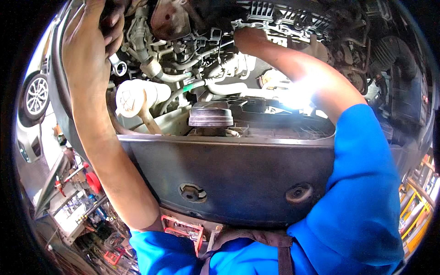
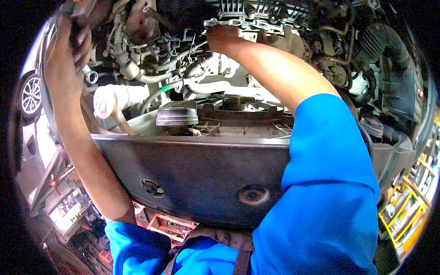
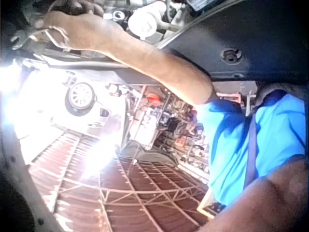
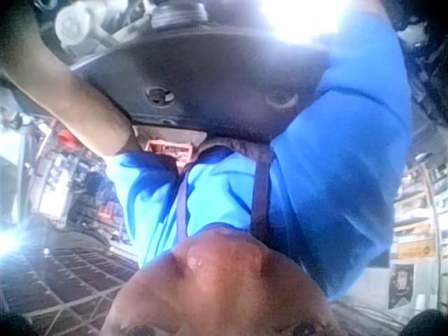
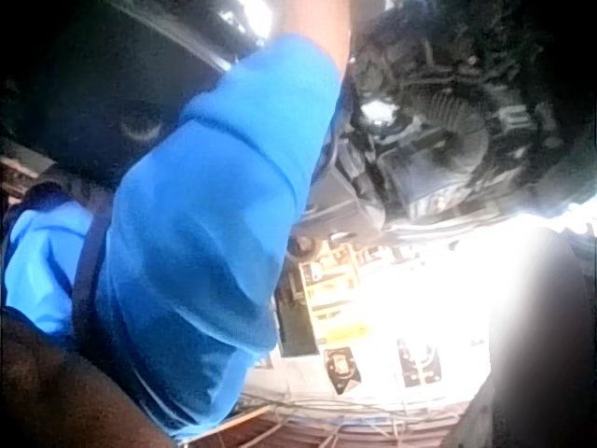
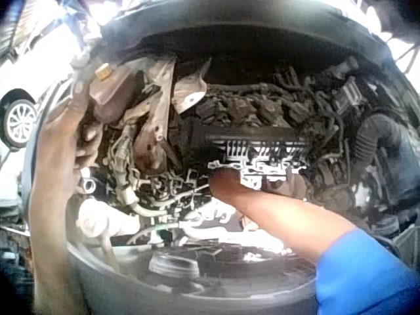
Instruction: The person manipulates a fuel injector rail assembly and uses a wrench to work on bolts inside a car engine bay.
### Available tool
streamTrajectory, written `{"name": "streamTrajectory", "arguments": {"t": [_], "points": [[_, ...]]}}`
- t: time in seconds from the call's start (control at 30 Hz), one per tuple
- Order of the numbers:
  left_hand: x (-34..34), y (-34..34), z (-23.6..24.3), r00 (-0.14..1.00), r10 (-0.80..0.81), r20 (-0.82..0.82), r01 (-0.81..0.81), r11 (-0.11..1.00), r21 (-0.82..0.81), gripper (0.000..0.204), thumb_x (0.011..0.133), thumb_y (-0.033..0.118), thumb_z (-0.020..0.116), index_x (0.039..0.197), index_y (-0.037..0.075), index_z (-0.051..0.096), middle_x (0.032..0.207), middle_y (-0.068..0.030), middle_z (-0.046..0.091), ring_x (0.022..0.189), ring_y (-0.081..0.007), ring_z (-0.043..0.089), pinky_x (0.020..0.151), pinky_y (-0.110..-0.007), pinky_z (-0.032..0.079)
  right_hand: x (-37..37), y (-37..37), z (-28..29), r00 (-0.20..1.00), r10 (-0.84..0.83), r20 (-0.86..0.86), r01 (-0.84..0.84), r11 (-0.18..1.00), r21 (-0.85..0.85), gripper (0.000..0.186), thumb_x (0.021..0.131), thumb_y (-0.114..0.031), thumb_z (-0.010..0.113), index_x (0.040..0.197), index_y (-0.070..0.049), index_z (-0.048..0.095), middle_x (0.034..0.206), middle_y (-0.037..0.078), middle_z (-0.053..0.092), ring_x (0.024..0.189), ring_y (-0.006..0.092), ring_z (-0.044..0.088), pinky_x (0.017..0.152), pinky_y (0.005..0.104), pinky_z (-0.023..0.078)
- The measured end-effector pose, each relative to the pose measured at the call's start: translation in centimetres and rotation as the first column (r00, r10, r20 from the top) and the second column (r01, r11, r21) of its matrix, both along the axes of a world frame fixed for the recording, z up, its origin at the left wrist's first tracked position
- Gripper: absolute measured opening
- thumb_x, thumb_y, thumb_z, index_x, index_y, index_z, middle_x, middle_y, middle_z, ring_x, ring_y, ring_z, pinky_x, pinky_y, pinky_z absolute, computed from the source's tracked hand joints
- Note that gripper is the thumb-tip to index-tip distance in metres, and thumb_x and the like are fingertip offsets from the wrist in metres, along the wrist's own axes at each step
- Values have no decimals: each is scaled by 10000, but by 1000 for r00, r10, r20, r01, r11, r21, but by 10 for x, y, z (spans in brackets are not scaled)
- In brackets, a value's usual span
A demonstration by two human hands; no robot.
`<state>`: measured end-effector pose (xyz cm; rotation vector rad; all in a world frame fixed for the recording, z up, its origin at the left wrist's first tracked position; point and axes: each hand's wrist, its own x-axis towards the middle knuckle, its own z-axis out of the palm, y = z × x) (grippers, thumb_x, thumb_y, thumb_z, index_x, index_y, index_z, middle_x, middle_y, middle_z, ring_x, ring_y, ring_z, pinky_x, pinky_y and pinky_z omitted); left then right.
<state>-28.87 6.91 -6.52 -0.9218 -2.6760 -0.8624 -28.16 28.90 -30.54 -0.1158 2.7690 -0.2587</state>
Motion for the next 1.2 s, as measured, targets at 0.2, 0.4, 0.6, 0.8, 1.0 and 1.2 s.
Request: {"name": "streamTrajectory", "arguments": {"t": [0.2, 0.4, 0.6, 0.8, 1.0, 1.2], "points": [[10, 29, 11, 912, 85, 401, -287, 830, 478, 467, 906, 468, 502, 821, 18, 596, 613, 2, 474, 451, -40, 354, 392, -189, 211, -58, -21, -165, 991, 49, 124, -76, 970, 230, 214, 809, -169, 557, 964, -87, 679, 993, 107, 658, 941, 252, 603, 801, 422, 452], [25, 26, 15, 877, 337, 343, -415, 890, 187, 443, 933, 460, 451, 822, 65, 617, 574, 33, 471, 481, -19, 392, 434, -201, 276, -40, -63, -161, 995, -32, 89, 24, 996, 91, 217, 805, -221, 612, 993, -114, 594, 952, 78, 636, 877, 221, 591, 712, 378, 421], [12, 47, 0, 939, 87, 332, -216, 901, 377, 309, 960, 315, 466, 860, 50, 591, 642, 35, 473, 522, -21, 369, 457, -200, 263, -41, -18, -220, 499, -774, 389, 629, 15, -777, 572, 805, -290, 626, 1273, -78, 375, 1055, 197, 554, 918, 265, 559, 784, 418, 453], [10, 15, 9, 812, 265, 520, -472, 822, 318, 377, 958, 397, 428, 856, 60, 561, 570, 45, 416, 435, -13, 316, 370, -179, 198, -36, -84, -92, 108, -470, 876, 309, -821, -479, 137, 819, -124, 555, 917, -35, 594, 820, 153, 606, 571, 182, 540, 492, 359, 454], [-17, 38, -19, 731, 288, 619, -567, 760, 316, 344, 919, 410, 510, 843, 79, 558, 584, 33, 427, 406, -52, 333, 370, -183, 222, -39, -75, -75, -53, -621, 782, 568, -663, -488, 347, 709, -257, 658, 878, 46, 649, 852, 224, 656, 780, 335, 648, 733, 382, 497], [-19, 166, -8, 830, 286, 479, -444, 858, 259, 384, 928, 434, 479, 784, 85, 551, 566, 43, 426, 424, -35, 326, 380, -196, 208, -18, -35, -29, 136, -629, 765, 796, -391, -463, 427, 738, -337, 621, 979, 15, 648, 993, 216, 642, 945, 344, 618, 840, 389, 467]]}}
